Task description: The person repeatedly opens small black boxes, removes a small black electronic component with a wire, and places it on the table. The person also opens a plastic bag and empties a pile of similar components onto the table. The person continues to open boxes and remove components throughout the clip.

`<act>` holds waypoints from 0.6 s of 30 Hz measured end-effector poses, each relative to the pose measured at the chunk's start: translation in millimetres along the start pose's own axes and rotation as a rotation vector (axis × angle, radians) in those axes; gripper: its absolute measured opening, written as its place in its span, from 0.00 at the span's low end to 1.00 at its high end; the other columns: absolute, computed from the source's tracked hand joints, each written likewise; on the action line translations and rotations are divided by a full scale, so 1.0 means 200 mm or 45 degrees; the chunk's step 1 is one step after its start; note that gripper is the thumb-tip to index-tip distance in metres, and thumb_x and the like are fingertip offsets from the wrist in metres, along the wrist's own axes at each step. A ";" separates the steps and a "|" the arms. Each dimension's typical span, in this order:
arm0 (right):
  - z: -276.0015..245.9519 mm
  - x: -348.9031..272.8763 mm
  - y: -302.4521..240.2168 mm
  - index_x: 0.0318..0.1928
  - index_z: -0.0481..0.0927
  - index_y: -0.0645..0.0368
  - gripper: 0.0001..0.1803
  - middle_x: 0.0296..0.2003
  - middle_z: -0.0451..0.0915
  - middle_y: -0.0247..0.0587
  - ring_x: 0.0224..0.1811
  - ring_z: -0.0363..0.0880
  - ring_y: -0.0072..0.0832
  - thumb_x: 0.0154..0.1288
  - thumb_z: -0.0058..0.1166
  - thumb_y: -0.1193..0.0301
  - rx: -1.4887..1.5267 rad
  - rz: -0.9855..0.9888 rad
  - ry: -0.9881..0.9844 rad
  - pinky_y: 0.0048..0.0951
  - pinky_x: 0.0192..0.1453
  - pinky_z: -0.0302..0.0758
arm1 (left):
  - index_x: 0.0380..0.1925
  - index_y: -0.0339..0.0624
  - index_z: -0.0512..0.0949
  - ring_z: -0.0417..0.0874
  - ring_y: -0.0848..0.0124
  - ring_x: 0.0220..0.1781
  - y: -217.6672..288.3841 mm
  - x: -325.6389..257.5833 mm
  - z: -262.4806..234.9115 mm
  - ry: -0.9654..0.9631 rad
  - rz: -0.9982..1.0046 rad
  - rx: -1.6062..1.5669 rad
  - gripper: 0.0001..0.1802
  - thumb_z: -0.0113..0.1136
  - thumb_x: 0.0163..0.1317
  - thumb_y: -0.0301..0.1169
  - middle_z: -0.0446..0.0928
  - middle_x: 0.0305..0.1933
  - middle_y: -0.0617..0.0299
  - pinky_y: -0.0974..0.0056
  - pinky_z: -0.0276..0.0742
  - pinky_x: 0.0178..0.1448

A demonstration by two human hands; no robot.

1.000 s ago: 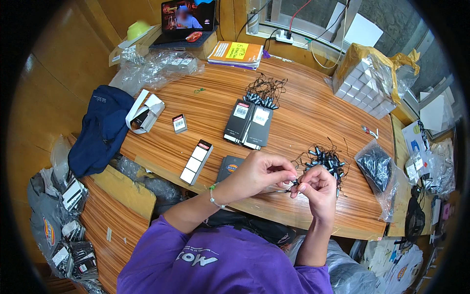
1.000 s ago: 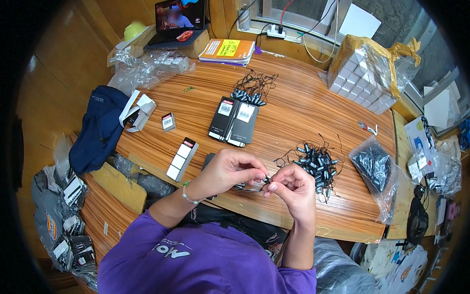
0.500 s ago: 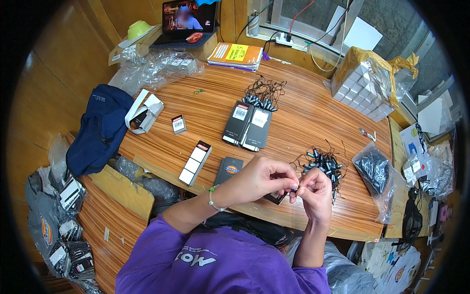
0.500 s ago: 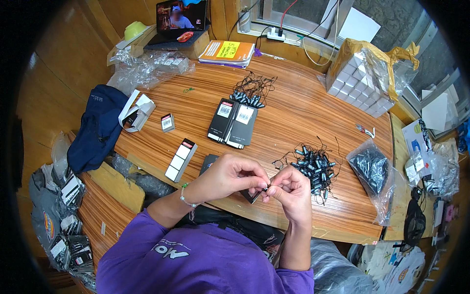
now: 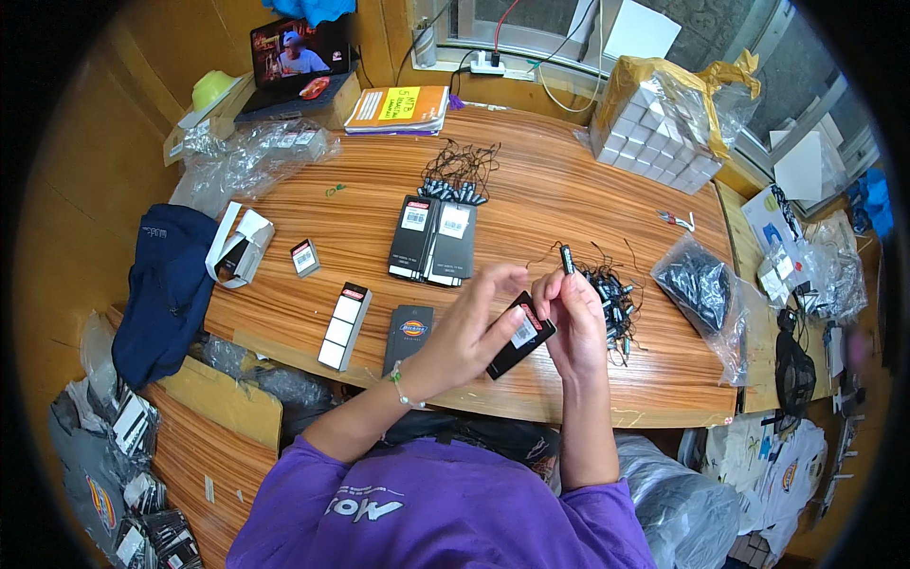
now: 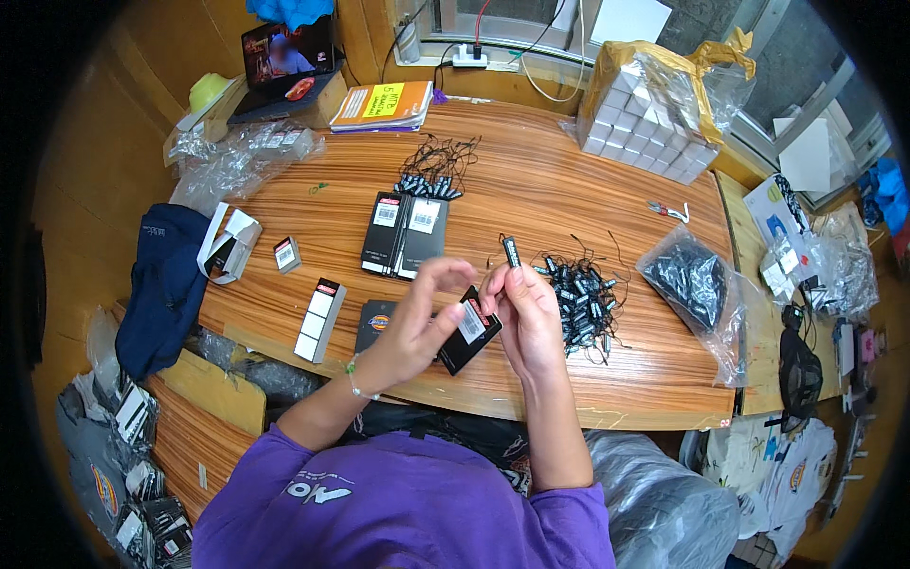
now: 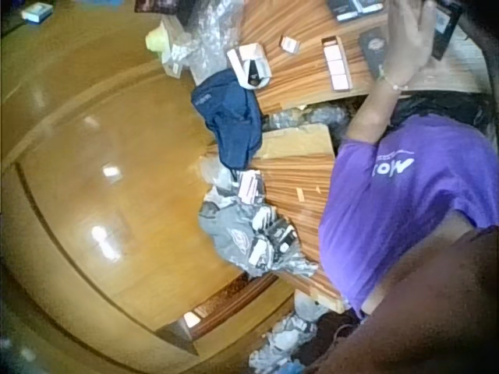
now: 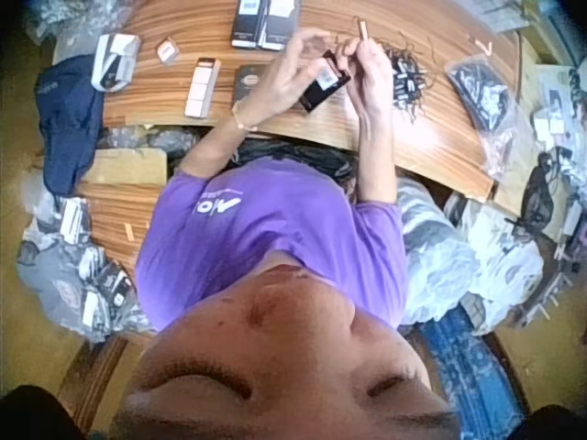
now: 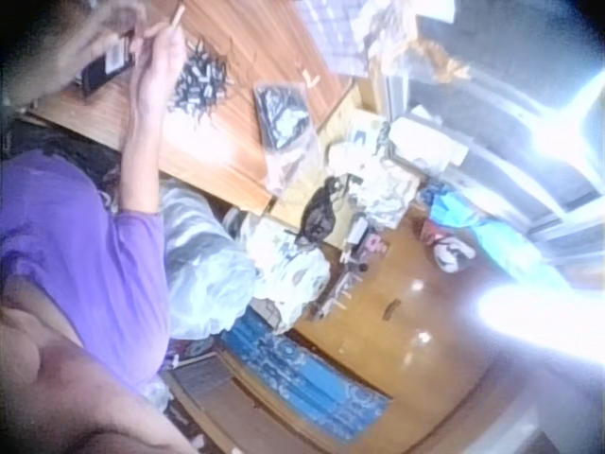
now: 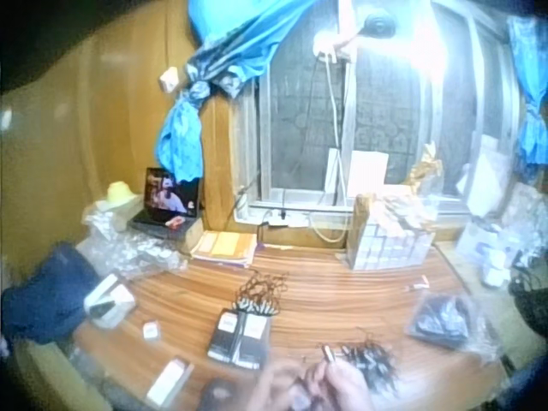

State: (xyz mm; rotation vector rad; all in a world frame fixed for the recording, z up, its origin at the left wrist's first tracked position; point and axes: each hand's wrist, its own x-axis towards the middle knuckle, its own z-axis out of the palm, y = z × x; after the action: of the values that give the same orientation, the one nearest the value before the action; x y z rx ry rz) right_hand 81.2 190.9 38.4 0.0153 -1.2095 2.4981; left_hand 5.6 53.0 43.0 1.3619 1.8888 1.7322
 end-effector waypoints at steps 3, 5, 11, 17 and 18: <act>0.03 0.01 0.01 0.31 0.70 0.60 0.15 0.23 0.70 0.36 0.27 0.67 0.20 0.69 0.42 0.61 -0.052 -0.035 0.085 0.21 0.34 0.65 | 0.55 0.36 0.58 0.71 0.68 0.53 0.00 -0.03 0.03 -0.132 -0.236 -0.098 0.20 0.45 0.64 0.26 0.67 0.51 0.55 0.65 0.64 0.59; 0.06 0.03 0.01 0.34 0.71 0.58 0.13 0.23 0.70 0.32 0.24 0.65 0.17 0.69 0.42 0.62 -0.216 -0.060 0.196 0.17 0.28 0.62 | 0.57 0.36 0.58 0.72 0.71 0.51 -0.05 -0.03 0.04 -0.099 -0.247 -0.243 0.21 0.45 0.64 0.22 0.69 0.49 0.57 0.67 0.67 0.56; -0.06 0.22 -0.05 0.34 0.70 0.56 0.12 0.22 0.71 0.31 0.17 0.59 0.13 0.70 0.39 0.62 -0.281 0.058 0.204 0.14 0.19 0.55 | 0.56 0.35 0.63 0.70 0.76 0.55 -0.18 0.02 -0.03 -0.245 -0.231 -0.156 0.20 0.47 0.63 0.22 0.70 0.51 0.60 0.70 0.66 0.58; -0.04 0.69 -0.17 0.32 0.70 0.56 0.12 0.22 0.72 0.33 0.15 0.57 0.14 0.70 0.37 0.65 -0.397 -0.078 0.082 0.17 0.18 0.55 | 0.51 0.36 0.67 0.74 0.80 0.45 -0.26 0.21 -0.28 -0.002 -0.377 -0.390 0.17 0.49 0.60 0.19 0.72 0.44 0.63 0.75 0.71 0.50; -0.04 0.78 -0.19 0.32 0.70 0.56 0.12 0.22 0.72 0.32 0.15 0.57 0.14 0.70 0.36 0.65 -0.402 -0.102 0.083 0.17 0.18 0.55 | 0.50 0.37 0.67 0.75 0.80 0.43 -0.31 0.26 -0.33 -0.009 -0.365 -0.302 0.17 0.50 0.59 0.18 0.72 0.40 0.64 0.76 0.72 0.48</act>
State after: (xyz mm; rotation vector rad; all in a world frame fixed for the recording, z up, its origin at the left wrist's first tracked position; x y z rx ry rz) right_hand -51.9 267.3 88.0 -0.0958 -1.5288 2.1974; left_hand -97.2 57.5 26.3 0.9589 1.7099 1.7341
